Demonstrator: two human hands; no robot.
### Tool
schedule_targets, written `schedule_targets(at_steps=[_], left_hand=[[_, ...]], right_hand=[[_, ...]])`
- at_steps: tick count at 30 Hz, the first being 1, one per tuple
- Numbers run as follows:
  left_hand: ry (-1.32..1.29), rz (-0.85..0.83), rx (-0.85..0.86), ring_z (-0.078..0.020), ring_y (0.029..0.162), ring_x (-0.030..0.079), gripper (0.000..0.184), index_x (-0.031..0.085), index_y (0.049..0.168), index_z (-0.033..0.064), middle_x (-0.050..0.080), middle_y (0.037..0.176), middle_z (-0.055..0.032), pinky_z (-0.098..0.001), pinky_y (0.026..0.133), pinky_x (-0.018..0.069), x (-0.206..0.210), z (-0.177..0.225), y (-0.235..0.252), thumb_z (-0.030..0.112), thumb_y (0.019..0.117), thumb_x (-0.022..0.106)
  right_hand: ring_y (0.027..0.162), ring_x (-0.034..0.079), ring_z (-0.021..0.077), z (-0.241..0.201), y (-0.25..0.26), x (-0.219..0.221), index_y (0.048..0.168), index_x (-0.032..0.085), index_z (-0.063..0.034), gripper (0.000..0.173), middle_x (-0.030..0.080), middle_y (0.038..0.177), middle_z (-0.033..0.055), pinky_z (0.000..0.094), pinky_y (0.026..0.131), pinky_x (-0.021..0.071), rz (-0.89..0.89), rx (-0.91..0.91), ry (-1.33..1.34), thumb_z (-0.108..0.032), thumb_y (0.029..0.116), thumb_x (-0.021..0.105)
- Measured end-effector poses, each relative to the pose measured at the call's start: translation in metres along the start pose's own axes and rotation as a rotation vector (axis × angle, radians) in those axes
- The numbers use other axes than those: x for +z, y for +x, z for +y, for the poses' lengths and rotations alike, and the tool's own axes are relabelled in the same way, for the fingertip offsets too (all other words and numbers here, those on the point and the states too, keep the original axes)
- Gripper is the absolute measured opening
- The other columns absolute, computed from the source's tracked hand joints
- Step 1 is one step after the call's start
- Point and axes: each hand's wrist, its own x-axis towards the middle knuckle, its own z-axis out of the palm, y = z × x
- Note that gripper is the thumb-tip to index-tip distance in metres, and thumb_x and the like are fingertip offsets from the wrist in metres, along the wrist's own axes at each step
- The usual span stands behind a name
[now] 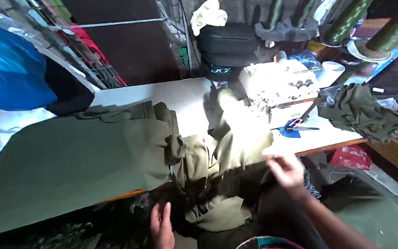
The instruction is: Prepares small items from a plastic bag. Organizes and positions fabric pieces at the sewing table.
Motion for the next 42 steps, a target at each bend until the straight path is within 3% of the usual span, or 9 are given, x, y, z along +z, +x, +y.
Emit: schedule_targets(at_steps=[2,7,10,13,19,25,33,37,42], left_hand=[[-0.073,-0.164,-0.048,-0.0175,0.138,0.048,0.076,0.032,0.152,-0.0059,0.046,0.152,-0.0192,-0.0352,0.116,0.0418,0.024,0.013,0.006,0.029,0.0948,0.068],[0.051,-0.412,-0.126,-0.0054,0.089,0.071,0.054,0.069,0.104,-0.0022,0.075,0.093,-0.0003,-0.0316,0.086,0.059,0.066,0.061,0.006,0.034,0.0705,0.09],[-0.354,-0.239,-0.008,-0.0092,0.086,0.073,0.038,0.064,0.11,0.0119,0.076,0.093,0.0031,-0.0343,0.077,0.0634,0.04,0.104,0.0,0.027,0.0781,0.077],[-0.608,-0.156,0.221,-0.0068,0.101,0.072,0.022,0.069,0.113,0.0247,0.076,0.106,0.0064,-0.032,0.088,0.0611,-0.004,0.134,0.018,0.039,0.0976,0.06],[-0.465,-0.236,0.214,-0.0026,0.103,0.071,0.044,0.068,0.119,0.0307,0.076,0.109,0.0113,-0.0268,0.09,0.0602,-0.009,0.15,0.003,0.058,0.0847,0.073],[-0.249,-0.174,0.221,-0.0135,0.104,0.071,0.083,0.048,0.133,0.006,0.073,0.112,-0.0006,-0.0363,0.092,0.0607,0.006,0.141,0.009,-0.001,0.0612,0.09],[-0.161,-0.162,0.245,-0.013,0.106,0.07,0.082,0.047,0.133,0.0038,0.072,0.113,-0.0012,-0.0355,0.093,0.06,0.004,0.15,0.021,-0.001,0.0625,0.089],[-0.137,-0.16,0.306,-0.0141,0.104,0.071,0.071,0.048,0.132,0.0026,0.072,0.112,-0.0018,-0.036,0.092,0.0612,0.01,0.171,0.041,-0.003,0.0702,0.084],[0.047,-0.206,0.242,-0.0146,0.107,0.07,0.069,0.046,0.136,0.002,0.07,0.117,-0.0016,-0.039,0.093,0.0611,-0.02,0.217,0.087,0.003,0.0781,0.082]], right_hand=[[0.102,0.068,0.0151,0.016,0.023,-0.025,0.121,0.064,0.0051,0.032,0.068,0.116,0.0134,0.0302,0.088,0.059,0.119,0.303,0.007,-0.014,0.0952,0.063],[0.072,0.057,0.0068,0.046,0.042,-0.03,0.123,0.063,-0.0028,0.032,0.064,0.095,0.0039,0.0259,0.064,0.0492,-0.309,0.812,0.24,-0.026,0.1015,0.061],[0.093,0.072,0.0097,0.028,0.023,-0.041,0.123,0.064,-0.0044,0.033,0.075,0.102,0.0025,0.0322,0.088,0.0609,-0.486,0.837,0.396,-0.025,0.0978,0.067],[0.075,0.069,0.0044,0.017,-0.019,-0.043,0.097,0.073,-0.0074,0.01,0.074,0.084,-0.0026,0.0255,0.068,0.0584,-0.508,0.757,0.615,-0.015,0.0958,0.067],[0.085,0.071,0.0085,0.006,-0.077,-0.035,0.099,0.076,-0.0039,0.017,0.076,0.092,0.0028,0.0291,0.079,0.06,-0.397,0.671,0.628,-0.016,0.0991,0.065],[0.086,0.068,0.008,0.008,-0.085,-0.044,0.083,0.079,-0.0081,0.013,0.075,0.086,0.0,0.0264,0.081,0.0569,-0.231,0.664,0.454,-0.02,0.089,0.078],[0.09,0.07,0.0053,0.03,-0.066,-0.025,0.091,0.08,-0.0104,0.014,0.076,0.094,-0.0018,0.0258,0.085,0.0586,-0.198,0.599,0.248,-0.022,0.094,0.072],[0.068,0.062,0.0008,0.033,-0.016,-0.015,0.076,0.074,-0.0105,0.023,0.069,0.072,-0.0047,0.024,0.066,0.0526,-0.161,0.568,0.221,-0.025,0.0932,0.073],[0.071,0.06,0.0028,0.043,0.042,-0.007,0.078,0.074,-0.0104,0.024,0.066,0.073,-0.0038,0.0281,0.071,0.0514,-0.182,0.606,0.088,-0.031,0.0916,0.074]])
